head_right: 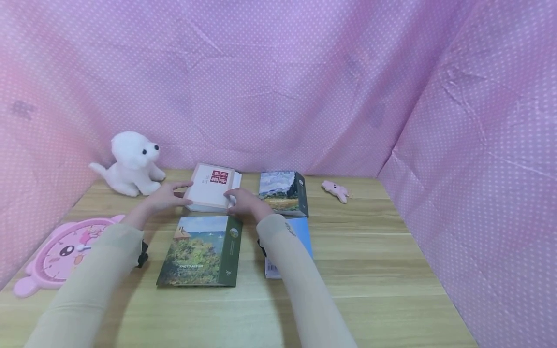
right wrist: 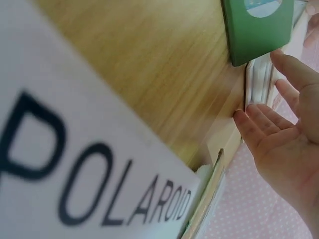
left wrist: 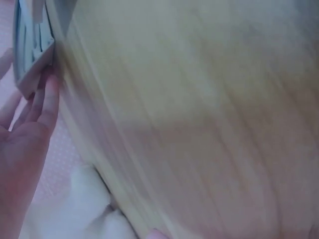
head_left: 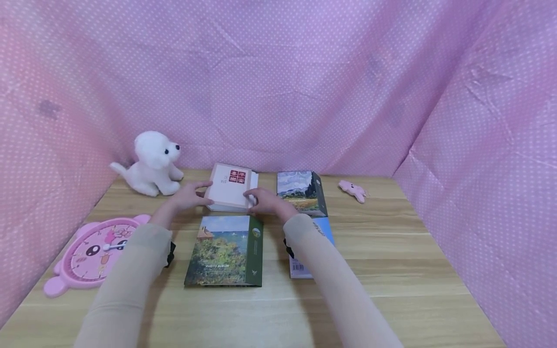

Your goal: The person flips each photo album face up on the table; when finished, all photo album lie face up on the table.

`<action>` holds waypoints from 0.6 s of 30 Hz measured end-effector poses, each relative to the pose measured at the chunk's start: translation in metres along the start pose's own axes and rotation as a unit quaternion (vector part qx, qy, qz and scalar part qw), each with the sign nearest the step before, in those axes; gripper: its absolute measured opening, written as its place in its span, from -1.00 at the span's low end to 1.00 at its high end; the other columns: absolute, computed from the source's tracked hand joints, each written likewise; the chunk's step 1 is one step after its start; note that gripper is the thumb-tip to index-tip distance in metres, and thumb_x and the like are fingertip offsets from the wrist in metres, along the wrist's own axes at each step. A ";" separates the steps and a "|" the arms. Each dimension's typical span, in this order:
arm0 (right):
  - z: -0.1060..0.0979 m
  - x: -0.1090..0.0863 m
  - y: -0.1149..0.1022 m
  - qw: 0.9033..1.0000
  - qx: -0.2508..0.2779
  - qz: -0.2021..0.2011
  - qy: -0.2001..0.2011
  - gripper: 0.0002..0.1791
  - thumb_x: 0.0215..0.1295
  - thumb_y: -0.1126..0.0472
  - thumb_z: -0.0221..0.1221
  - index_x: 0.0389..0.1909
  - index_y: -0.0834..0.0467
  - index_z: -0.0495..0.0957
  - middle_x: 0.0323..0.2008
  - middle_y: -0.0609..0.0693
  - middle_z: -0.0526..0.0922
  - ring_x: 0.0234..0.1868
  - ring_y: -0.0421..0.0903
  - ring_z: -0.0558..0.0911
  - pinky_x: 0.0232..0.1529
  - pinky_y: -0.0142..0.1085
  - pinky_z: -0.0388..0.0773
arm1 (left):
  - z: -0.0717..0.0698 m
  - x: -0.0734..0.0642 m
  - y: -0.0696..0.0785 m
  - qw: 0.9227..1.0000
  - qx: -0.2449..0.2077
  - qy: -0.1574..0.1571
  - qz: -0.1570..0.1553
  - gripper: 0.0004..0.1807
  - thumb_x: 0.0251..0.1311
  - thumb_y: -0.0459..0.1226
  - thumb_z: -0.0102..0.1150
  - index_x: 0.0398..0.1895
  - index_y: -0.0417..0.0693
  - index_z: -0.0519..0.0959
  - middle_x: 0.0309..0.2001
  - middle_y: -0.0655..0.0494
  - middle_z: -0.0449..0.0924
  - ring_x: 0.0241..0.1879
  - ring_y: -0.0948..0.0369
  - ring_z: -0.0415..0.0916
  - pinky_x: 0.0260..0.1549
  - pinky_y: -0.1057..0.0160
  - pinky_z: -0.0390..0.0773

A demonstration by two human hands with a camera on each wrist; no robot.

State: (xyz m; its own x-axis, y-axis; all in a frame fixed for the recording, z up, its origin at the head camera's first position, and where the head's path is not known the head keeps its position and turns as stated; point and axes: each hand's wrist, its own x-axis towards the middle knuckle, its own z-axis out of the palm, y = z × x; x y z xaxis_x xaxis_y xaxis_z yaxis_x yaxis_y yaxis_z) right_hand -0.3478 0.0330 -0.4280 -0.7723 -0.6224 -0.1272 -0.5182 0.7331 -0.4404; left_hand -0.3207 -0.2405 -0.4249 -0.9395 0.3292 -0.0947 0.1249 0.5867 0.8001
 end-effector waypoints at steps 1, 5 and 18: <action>-0.001 -0.001 0.000 1.000 0.001 0.000 -0.002 -0.36 0.22 0.10 0.25 0.32 0.05 0.32 0.19 0.05 0.45 0.09 -0.07 0.46 0.09 -0.25 0.45 | 0.000 0.000 0.002 1.000 0.008 0.000 0.000 -0.16 0.15 -0.22 0.27 0.43 -0.25 0.07 0.38 -0.38 0.04 0.25 -0.24 0.26 0.22 -0.10 0.32; -0.005 -0.005 0.000 1.000 0.020 0.009 -0.011 -0.32 0.21 0.10 0.25 0.35 0.07 0.27 0.11 0.08 0.50 0.04 -0.03 0.49 0.09 -0.21 0.47 | 0.000 0.000 0.006 0.999 0.045 -0.001 0.000 -0.14 0.14 -0.20 0.28 0.42 -0.29 0.08 0.31 -0.42 0.18 0.22 -0.25 0.29 0.19 -0.12 0.35; -0.042 -0.030 0.003 0.998 0.055 0.010 0.031 -0.24 0.22 0.05 0.25 0.40 0.06 0.18 0.39 0.04 0.24 0.39 0.06 0.21 0.38 -0.03 0.17 | 0.000 0.008 0.030 0.991 0.120 0.039 0.047 -0.16 0.15 -0.05 0.26 0.43 -0.14 0.13 0.41 -0.29 0.04 0.31 -0.29 0.09 0.24 -0.29 0.15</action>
State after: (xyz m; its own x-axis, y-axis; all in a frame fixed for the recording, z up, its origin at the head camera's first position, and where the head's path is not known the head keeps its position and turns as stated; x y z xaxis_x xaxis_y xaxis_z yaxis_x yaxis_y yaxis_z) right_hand -0.3419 0.0656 -0.3879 -0.8054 -0.5867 -0.0839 -0.4612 0.7094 -0.5329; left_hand -0.3246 -0.2204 -0.4011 -0.9406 0.3385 0.0276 0.2770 0.7176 0.6390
